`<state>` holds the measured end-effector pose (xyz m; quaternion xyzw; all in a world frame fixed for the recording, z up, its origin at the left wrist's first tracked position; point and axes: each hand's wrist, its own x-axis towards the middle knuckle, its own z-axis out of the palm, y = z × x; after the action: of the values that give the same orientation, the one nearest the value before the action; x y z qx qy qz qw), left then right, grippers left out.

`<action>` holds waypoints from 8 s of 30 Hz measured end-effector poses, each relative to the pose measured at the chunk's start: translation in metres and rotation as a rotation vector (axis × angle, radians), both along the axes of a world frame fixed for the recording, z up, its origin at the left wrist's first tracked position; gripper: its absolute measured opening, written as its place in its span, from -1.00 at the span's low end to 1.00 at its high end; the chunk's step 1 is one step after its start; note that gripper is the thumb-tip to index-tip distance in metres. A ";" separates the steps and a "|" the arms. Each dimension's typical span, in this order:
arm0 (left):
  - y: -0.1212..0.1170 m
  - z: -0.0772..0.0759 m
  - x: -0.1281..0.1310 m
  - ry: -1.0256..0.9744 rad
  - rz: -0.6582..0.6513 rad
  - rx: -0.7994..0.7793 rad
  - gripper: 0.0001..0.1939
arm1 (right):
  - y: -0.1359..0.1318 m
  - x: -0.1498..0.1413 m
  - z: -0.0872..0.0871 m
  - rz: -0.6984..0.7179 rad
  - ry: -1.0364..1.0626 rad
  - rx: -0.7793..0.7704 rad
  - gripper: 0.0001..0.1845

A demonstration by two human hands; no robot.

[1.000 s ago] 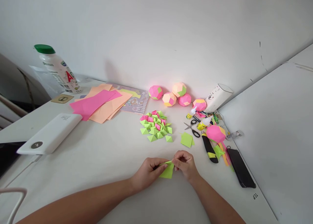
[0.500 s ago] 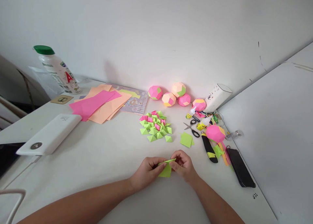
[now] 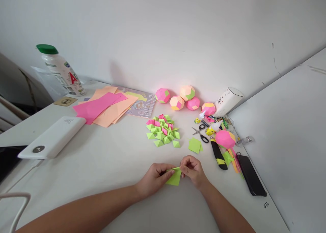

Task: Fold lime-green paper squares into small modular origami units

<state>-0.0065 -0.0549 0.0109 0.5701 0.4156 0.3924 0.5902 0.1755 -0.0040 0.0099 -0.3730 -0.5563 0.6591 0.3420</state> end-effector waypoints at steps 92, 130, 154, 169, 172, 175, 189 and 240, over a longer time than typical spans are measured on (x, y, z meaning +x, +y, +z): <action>-0.002 -0.009 0.004 -0.039 0.085 0.001 -0.86 | -0.021 -0.013 0.007 0.066 -0.295 0.345 -0.90; 0.001 -0.009 0.005 -0.354 0.210 -0.204 -0.61 | -0.010 -0.007 0.006 0.028 -0.145 -0.007 -0.69; 0.000 0.000 0.004 -0.376 0.211 -0.164 -0.54 | -0.009 -0.004 0.003 0.101 -0.113 -0.115 -0.68; -0.005 0.000 0.003 -0.298 -0.011 -0.010 -0.76 | -0.010 -0.004 0.004 0.082 -0.170 -0.086 -0.67; -0.005 0.000 0.002 -0.242 0.063 0.000 -0.80 | -0.010 -0.005 0.006 0.082 -0.174 -0.066 -0.68; -0.003 -0.001 0.002 -0.283 0.093 0.019 -0.81 | -0.010 -0.005 0.006 0.089 -0.163 -0.046 -0.69; 0.001 -0.008 0.001 -0.320 0.121 0.001 -0.69 | -0.010 -0.005 0.000 0.036 -0.168 -0.008 -0.70; -0.001 0.003 0.002 0.006 0.018 0.119 -0.74 | -0.007 -0.005 -0.004 -0.043 0.008 0.064 -0.84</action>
<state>-0.0044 -0.0562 0.0143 0.6016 0.3986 0.4200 0.5502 0.1703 -0.0111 0.0062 -0.3712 -0.5676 0.6348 0.3702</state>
